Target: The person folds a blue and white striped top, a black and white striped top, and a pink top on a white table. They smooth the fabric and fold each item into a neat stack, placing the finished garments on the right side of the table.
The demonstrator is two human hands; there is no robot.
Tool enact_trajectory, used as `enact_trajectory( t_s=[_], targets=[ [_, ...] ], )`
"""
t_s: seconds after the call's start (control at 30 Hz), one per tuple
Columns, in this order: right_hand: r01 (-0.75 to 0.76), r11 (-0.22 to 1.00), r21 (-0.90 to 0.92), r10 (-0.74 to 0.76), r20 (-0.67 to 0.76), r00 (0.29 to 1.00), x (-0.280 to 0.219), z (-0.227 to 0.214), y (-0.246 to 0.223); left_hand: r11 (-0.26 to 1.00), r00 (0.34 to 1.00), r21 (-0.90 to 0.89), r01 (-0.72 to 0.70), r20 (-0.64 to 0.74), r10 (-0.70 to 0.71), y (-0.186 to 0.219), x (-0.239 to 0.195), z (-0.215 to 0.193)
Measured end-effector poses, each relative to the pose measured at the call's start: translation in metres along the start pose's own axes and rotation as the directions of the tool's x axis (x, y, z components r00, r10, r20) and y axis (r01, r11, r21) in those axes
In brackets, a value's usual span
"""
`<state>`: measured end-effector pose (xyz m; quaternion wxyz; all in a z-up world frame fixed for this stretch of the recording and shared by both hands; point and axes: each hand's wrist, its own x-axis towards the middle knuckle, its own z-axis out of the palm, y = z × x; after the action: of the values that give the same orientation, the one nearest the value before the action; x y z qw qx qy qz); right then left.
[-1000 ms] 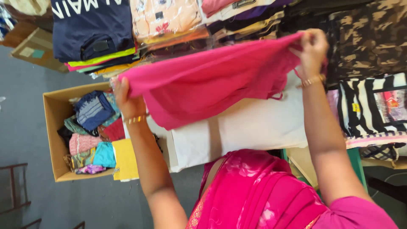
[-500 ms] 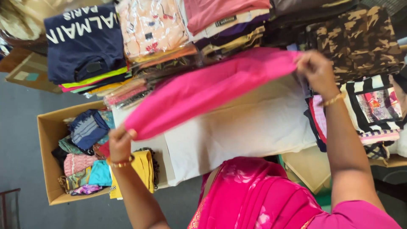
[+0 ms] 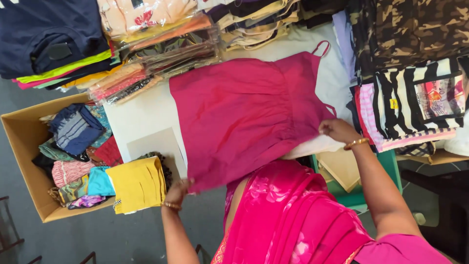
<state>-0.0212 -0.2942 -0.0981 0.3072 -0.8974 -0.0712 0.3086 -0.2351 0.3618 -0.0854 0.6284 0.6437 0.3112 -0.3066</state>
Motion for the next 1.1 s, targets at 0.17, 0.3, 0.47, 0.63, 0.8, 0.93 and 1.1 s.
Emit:
enact_trajectory(
  t_s=[0.17, 0.3, 0.47, 0.63, 0.8, 0.93, 1.1],
  targets=[
    [0.121, 0.993, 0.003, -0.118, -0.191, 0.974, 0.068, -0.019, 0.006, 0.735, 0.985, -0.662, -0.149, -0.168, 0.049, 0.065, 0.113, -0.004],
    [0.175, 0.984, 0.027, -0.149, -0.409, 0.900, 0.112, -0.027, -0.028, 0.692, 0.957, -0.709, -0.139, -0.276, -0.092, 0.155, 0.145, 0.023],
    [0.185, 0.979, -0.081, -0.197, -0.594, 0.780, 0.070, -0.016, -0.107, 0.791, 0.765, -0.177, -0.586, -0.444, 0.467, 0.092, 0.188, 0.047],
    [0.167, 0.895, -0.414, -0.380, -0.509, 0.772, 0.029, 0.039, -0.101, 0.281, 0.609, 0.898, -0.339, -0.018, 0.793, 0.060, 0.125, 0.101],
    [0.123, 0.868, -0.480, -0.359, -0.437, 0.825, 0.034, 0.055, -0.078, 0.252, 0.865, 0.962, -0.107, -0.035, 0.500, 0.071, 0.113, 0.109],
    [0.147, 0.843, -0.518, -0.353, -0.325, 0.878, 0.033, 0.043, -0.098, 0.106, 0.866, 0.992, -0.066, 0.004, 0.500, 0.086, 0.121, 0.099],
    [0.137, 0.780, -0.611, -0.317, -0.197, 0.928, 0.036, 0.045, -0.097, 0.020, 0.889, 1.000, -0.017, 0.006, 0.458, 0.095, 0.109, 0.091]
  ],
)
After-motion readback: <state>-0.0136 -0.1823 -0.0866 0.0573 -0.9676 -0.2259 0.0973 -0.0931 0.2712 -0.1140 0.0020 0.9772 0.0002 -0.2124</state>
